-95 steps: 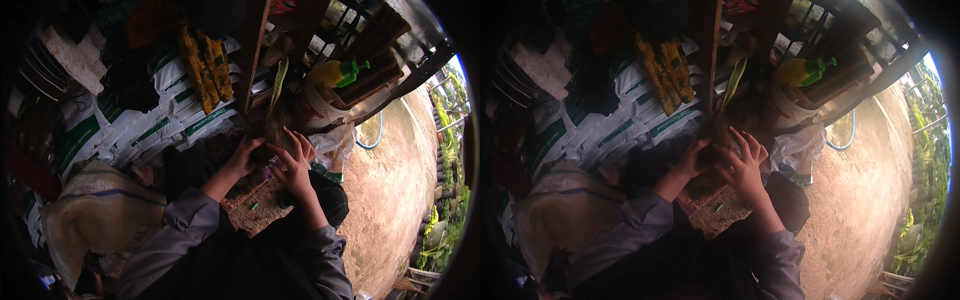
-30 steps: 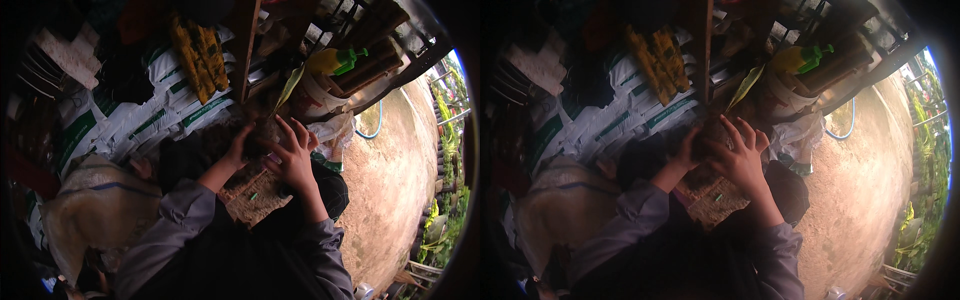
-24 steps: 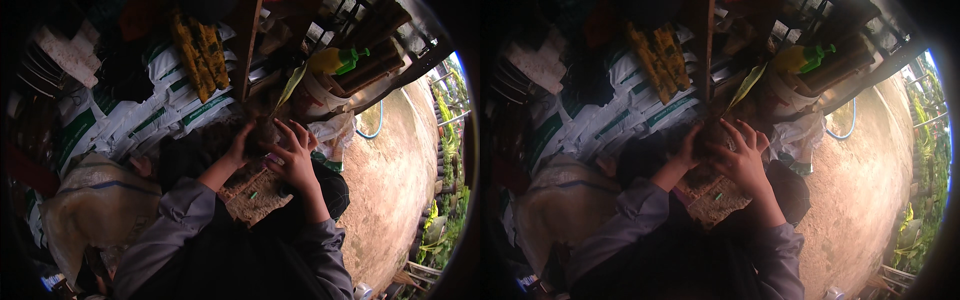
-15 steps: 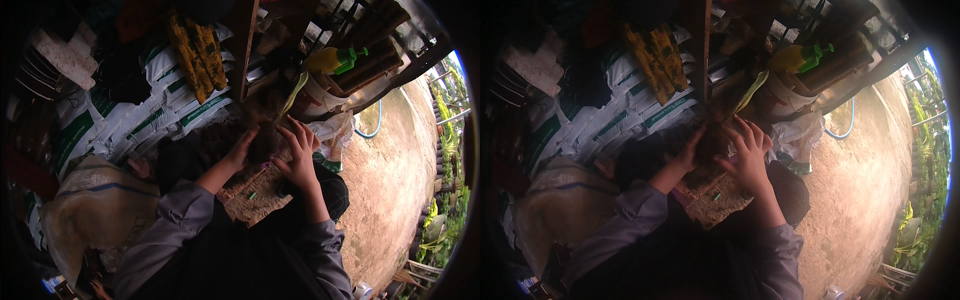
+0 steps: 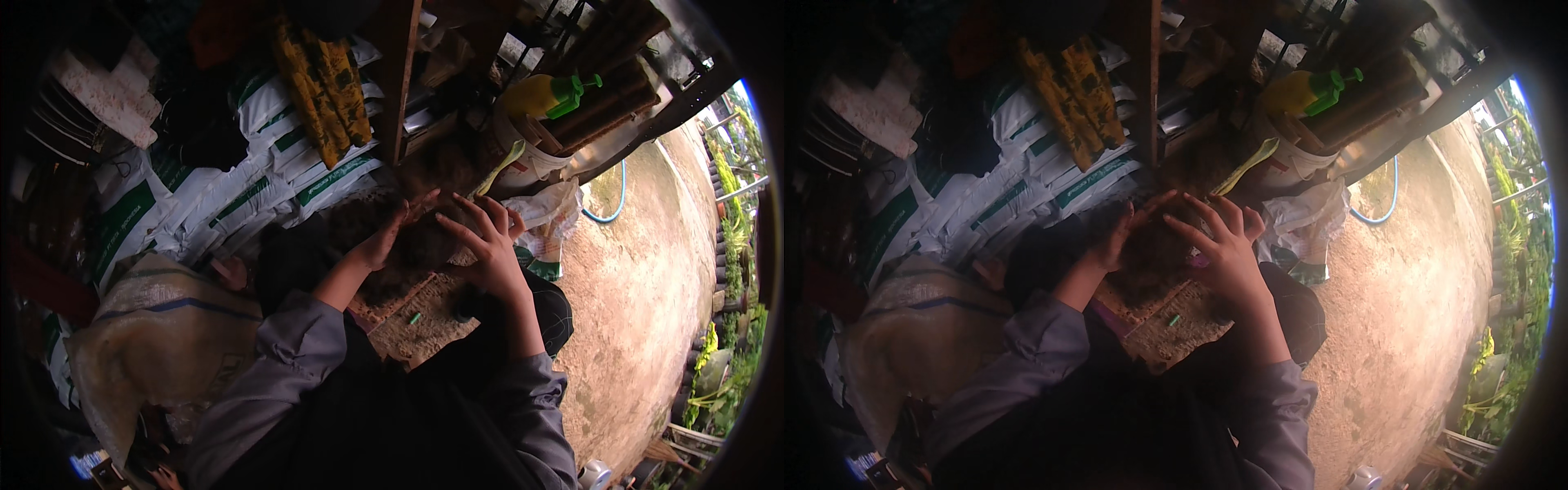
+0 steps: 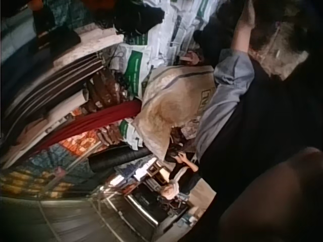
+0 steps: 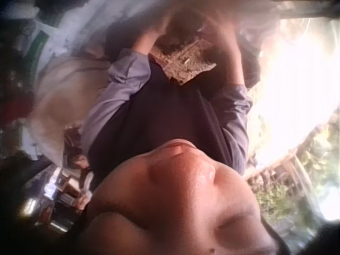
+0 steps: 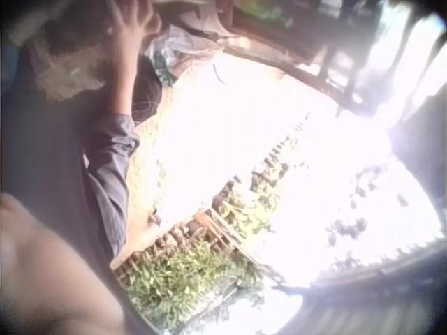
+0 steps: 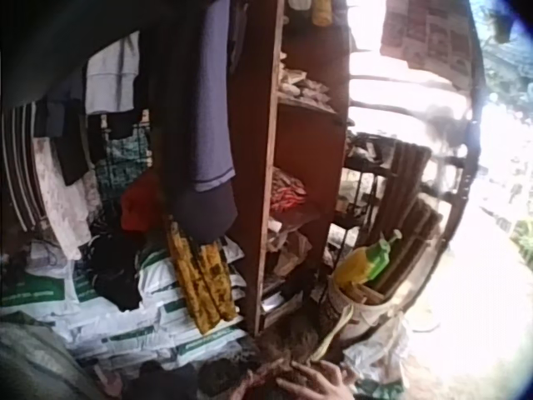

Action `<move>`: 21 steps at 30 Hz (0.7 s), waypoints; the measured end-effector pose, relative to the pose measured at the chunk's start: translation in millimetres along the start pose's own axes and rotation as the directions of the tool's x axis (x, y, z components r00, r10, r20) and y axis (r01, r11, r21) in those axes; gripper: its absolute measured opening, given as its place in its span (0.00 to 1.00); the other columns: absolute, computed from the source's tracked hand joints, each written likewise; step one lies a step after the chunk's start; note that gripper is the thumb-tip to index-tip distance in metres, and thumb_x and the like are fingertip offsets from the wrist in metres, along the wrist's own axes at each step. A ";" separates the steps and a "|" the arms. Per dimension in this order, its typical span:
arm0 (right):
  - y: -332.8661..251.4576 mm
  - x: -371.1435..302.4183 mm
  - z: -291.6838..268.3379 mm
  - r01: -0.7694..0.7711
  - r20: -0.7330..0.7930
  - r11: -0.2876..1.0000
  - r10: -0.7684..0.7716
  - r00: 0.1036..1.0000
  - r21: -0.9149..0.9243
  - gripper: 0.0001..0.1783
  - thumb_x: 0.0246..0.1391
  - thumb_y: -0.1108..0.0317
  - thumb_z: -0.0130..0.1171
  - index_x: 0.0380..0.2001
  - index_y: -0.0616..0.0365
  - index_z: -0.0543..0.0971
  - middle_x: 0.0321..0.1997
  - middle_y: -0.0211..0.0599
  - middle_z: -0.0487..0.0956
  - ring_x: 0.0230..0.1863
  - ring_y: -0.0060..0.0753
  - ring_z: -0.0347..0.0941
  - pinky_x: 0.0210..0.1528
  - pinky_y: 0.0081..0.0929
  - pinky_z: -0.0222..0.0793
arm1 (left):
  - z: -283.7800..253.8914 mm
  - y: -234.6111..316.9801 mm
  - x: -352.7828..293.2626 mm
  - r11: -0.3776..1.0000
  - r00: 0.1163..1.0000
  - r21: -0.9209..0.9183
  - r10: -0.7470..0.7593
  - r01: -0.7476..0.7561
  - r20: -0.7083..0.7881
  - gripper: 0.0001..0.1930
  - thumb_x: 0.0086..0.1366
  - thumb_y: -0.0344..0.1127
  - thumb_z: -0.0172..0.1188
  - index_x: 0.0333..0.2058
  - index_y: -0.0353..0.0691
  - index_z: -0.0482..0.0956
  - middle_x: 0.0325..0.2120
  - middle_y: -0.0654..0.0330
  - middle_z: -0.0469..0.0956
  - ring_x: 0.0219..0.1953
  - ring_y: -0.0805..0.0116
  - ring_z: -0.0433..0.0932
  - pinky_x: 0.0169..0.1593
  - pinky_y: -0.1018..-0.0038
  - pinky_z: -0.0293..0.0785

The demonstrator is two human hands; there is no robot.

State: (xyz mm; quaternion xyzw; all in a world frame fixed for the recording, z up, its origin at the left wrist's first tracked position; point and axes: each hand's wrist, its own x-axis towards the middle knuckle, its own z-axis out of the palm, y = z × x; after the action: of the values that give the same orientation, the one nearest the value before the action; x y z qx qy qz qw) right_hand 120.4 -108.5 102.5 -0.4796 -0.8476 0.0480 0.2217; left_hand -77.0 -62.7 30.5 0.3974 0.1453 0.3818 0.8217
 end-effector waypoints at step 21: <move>16.5 -3.5 36.1 -0.286 -0.150 0.772 0.438 0.886 0.568 0.47 0.24 0.44 0.72 0.52 0.53 0.73 0.53 0.35 0.72 0.58 0.38 0.62 0.61 0.38 0.43 | 19.6 -20.5 8.5 0.567 0.951 0.792 0.305 -0.226 0.052 0.50 0.48 0.40 0.73 0.63 0.36 0.49 0.57 0.53 0.62 0.61 0.61 0.61 0.65 0.66 0.55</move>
State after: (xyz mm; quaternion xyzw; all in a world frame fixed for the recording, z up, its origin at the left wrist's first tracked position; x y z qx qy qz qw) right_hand 119.8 -97.9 64.1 -0.5568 -0.6520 0.2557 0.4466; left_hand -50.2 -75.0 28.0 0.7177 0.2741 0.4149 0.4875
